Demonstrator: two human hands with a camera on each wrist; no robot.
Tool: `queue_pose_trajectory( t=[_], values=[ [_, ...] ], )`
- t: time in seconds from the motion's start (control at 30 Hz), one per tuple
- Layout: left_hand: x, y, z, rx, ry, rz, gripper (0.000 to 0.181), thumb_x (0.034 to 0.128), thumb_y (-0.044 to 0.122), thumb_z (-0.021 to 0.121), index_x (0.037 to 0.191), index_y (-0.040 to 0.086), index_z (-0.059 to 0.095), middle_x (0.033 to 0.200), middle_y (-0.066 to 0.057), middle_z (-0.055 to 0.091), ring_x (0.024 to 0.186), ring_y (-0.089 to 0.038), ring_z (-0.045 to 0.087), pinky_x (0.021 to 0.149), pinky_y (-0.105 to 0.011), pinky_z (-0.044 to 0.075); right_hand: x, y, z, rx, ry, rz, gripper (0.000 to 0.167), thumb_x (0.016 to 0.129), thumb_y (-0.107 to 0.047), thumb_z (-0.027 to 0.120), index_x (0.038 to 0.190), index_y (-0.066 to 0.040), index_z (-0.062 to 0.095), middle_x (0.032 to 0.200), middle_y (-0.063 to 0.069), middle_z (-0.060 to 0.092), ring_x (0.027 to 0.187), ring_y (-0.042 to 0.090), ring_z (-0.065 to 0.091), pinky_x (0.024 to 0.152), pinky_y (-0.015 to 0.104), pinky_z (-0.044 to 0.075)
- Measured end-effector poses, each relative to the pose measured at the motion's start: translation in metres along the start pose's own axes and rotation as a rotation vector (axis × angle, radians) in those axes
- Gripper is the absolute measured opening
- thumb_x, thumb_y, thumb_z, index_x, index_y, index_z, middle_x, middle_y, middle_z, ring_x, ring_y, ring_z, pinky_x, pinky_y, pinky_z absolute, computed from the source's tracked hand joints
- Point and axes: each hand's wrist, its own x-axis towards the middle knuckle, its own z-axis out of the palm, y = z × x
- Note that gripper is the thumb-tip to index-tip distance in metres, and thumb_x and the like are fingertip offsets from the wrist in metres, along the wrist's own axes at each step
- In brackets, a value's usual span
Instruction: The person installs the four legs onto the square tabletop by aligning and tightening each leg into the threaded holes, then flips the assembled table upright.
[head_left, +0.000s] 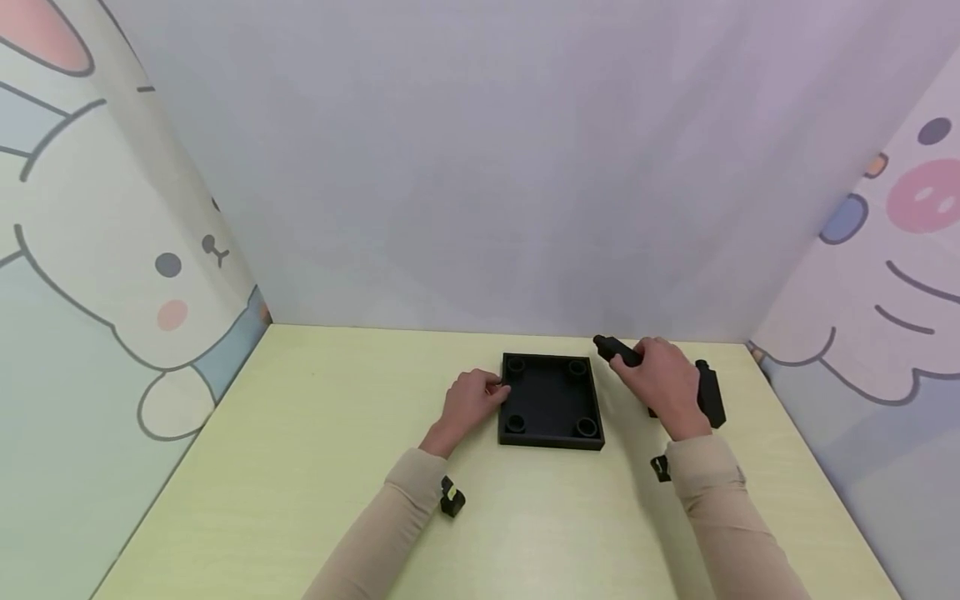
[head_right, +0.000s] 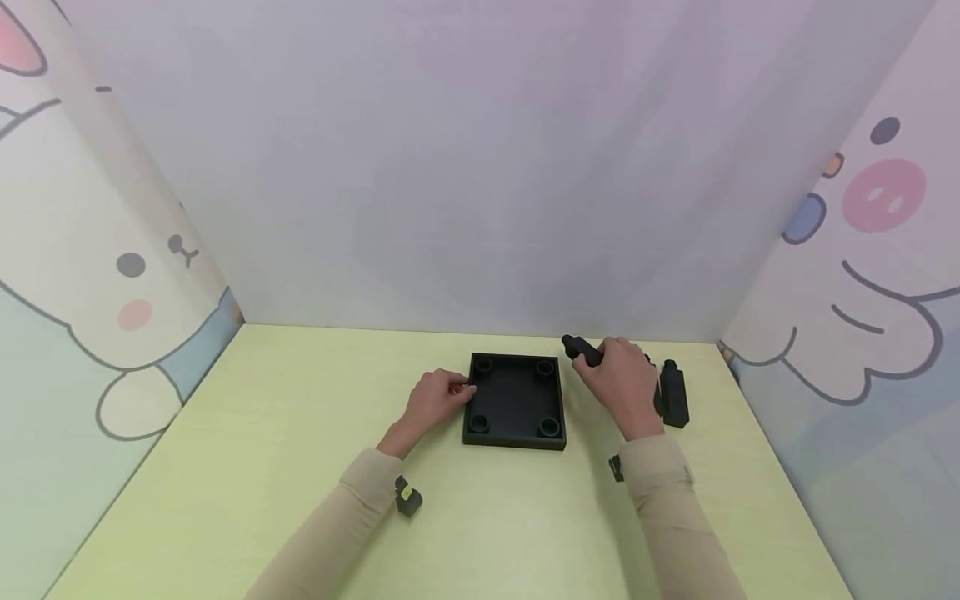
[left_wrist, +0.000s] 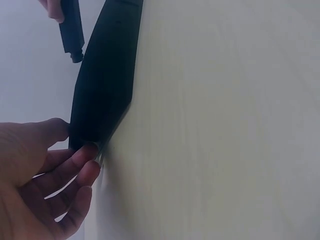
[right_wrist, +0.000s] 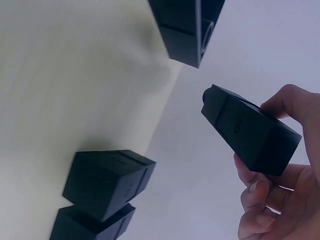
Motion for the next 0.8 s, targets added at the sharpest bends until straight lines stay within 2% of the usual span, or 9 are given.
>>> queue_pose_trajectory(
  t=[0.1, 0.4, 0.6, 0.8],
  values=[
    [0.0, 0.0, 0.001, -0.002, 0.001, -0.004, 0.023, 0.0966, 0.03, 0.068, 0.079, 0.016, 0.072, 0.066, 0.003, 0.066, 0.055, -0.006, 0.045, 0.049, -0.023, 0.032, 0.003, -0.007, -0.005, 0.022, -0.006, -0.023, 0.039, 0.093, -0.043, 0.06, 0.091, -0.004, 0.066, 0.087, 0.016, 0.062, 0.061, 0.023, 0.051, 0.046, 0.032, 0.035],
    [-0.001, -0.001, 0.0, -0.011, 0.006, -0.005, 0.021, 0.0968, 0.03, 0.068, 0.082, 0.016, 0.074, 0.069, 0.003, 0.069, 0.058, -0.007, 0.05, 0.051, -0.023, 0.035, 0.011, -0.03, -0.01, 0.058, -0.038, -0.063, 0.042, 0.094, -0.044, 0.062, 0.104, -0.004, 0.069, 0.099, 0.018, 0.066, 0.071, 0.027, 0.059, 0.049, 0.033, 0.04],
    [-0.001, 0.0, 0.001, -0.024, 0.007, -0.021, 0.017, 0.0965, 0.03, 0.068, 0.095, 0.017, 0.079, 0.076, 0.003, 0.074, 0.064, -0.007, 0.059, 0.054, -0.024, 0.041, 0.017, -0.043, -0.012, 0.071, -0.068, -0.087, 0.045, 0.093, -0.047, 0.062, 0.108, -0.005, 0.07, 0.103, 0.018, 0.068, 0.075, 0.028, 0.061, 0.052, 0.032, 0.042],
    [-0.001, -0.001, 0.0, -0.024, 0.01, -0.012, 0.018, 0.0965, 0.03, 0.068, 0.089, 0.018, 0.077, 0.073, 0.003, 0.073, 0.062, -0.007, 0.057, 0.053, -0.024, 0.04, 0.023, -0.055, -0.013, 0.092, -0.092, -0.12, 0.045, 0.094, -0.046, 0.063, 0.111, -0.005, 0.071, 0.104, 0.019, 0.07, 0.075, 0.027, 0.063, 0.054, 0.032, 0.044]
  ],
)
